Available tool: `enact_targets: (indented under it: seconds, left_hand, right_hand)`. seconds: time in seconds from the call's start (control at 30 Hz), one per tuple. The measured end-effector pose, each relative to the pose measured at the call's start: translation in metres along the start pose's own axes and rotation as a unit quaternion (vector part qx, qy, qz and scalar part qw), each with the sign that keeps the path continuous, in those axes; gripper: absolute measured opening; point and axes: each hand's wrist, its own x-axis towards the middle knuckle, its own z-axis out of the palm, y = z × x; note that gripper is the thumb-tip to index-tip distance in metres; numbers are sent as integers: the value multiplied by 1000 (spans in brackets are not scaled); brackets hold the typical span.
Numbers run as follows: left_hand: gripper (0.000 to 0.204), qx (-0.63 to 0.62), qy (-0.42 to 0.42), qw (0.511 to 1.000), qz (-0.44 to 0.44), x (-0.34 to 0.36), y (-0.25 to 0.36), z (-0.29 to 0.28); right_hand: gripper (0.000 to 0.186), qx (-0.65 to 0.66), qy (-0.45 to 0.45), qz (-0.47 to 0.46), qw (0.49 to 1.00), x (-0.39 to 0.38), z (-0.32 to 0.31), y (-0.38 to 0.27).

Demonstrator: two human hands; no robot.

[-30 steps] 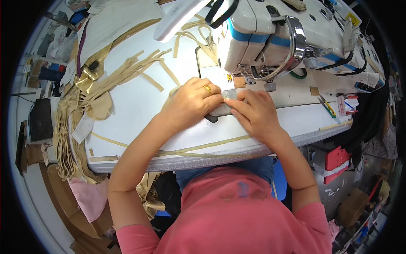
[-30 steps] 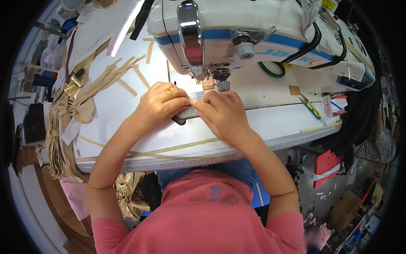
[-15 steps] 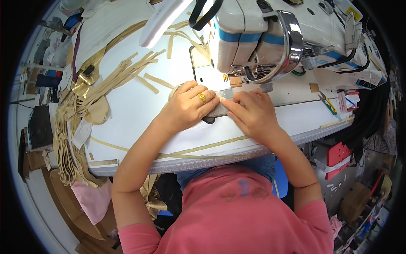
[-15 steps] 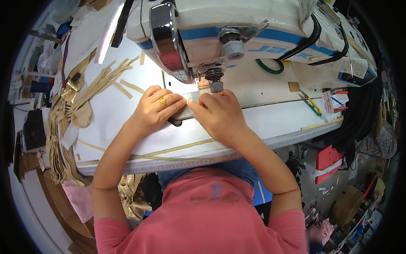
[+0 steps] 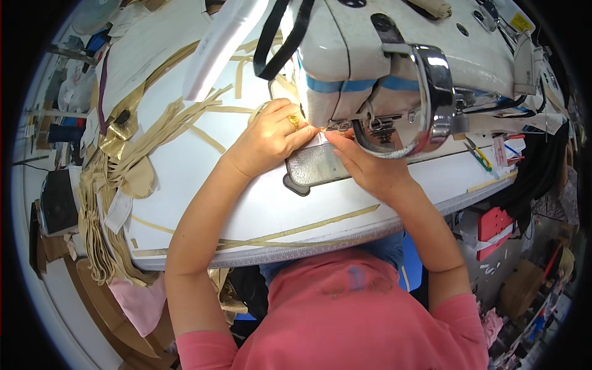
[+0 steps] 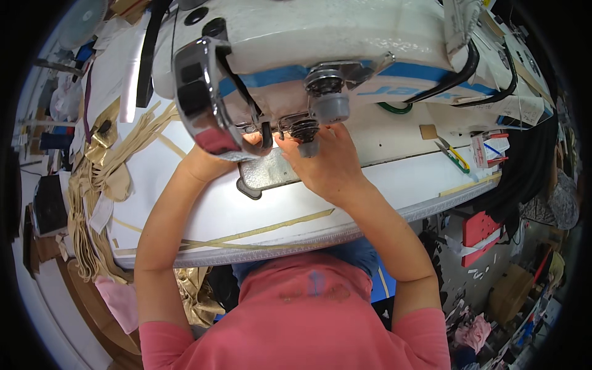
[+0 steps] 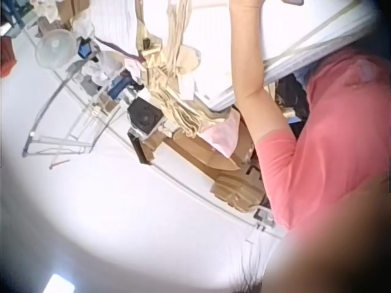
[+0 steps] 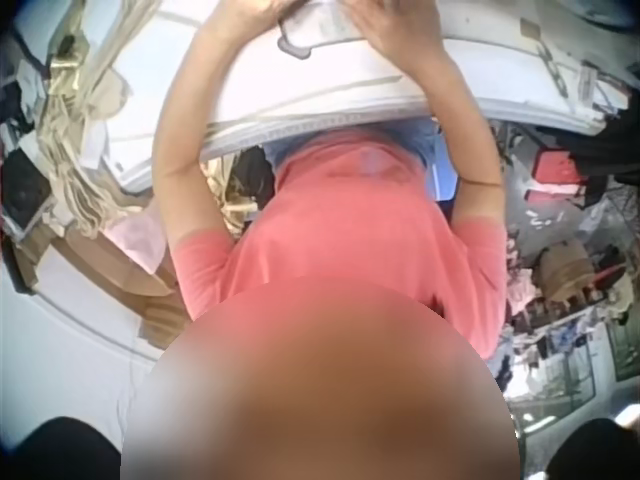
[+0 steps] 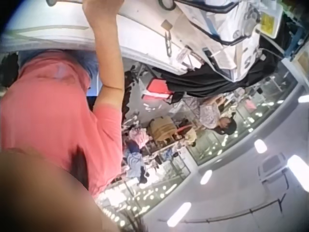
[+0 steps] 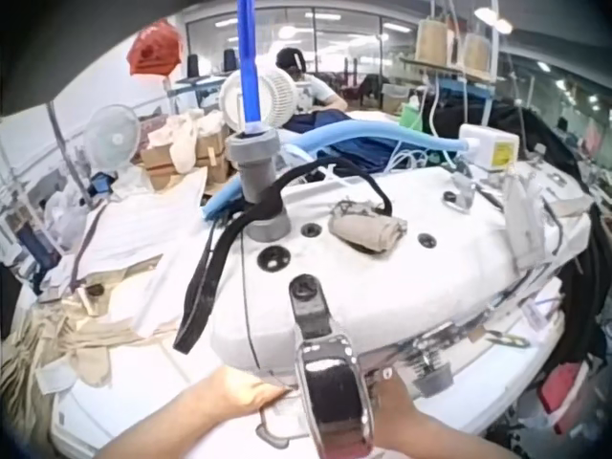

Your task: The recorder is using an industrial sewing machine to stitch fabric straps.

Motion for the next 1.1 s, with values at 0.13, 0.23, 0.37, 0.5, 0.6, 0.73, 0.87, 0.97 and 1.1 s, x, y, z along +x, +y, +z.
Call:
enact_targets:
  seconds: [0.13,0.23,0.37,0.5,0.6,0.73,0.87,0.97,1.1]
  left_hand:
    - [14,17,-59,998,-18,-8,-10,6]
    - [13,29,-19,999,32,-11,-18,10]
    - [14,68,-43,997,18,0,-7,1]
    - [15,106,-40,994,12,2,-3,-1]
    - [16,13,-19,999,-44,-11,-6,10]
    - [13,12,-25,999,-26,-1,-1,-1]
    - [13,46,-34,998,5,2,-1,-7]
    - [13,47,-26,999,1,4,0,-7]
    - [13,31,-31,999,-12,4,0,-6]
  right_hand:
    - [36,-1,4,-5,1000,-1,1,0]
    - [35,-23,-12,9,1000,-1,1,-2]
    - [34,-16,-14,32,999,0,1,-3]
    - [32,-25,-14,24,999,2,0,-4]
    - [29,17,6,28,999,1,4,-3]
    - [18,80,3,57,995,-3,4,13]
    - [7,121,41,99,987,-7,-2,34]
    - [10,180,97,97,974,-2,-1,38]
    - [15,246,126,118,954,1,3,37]
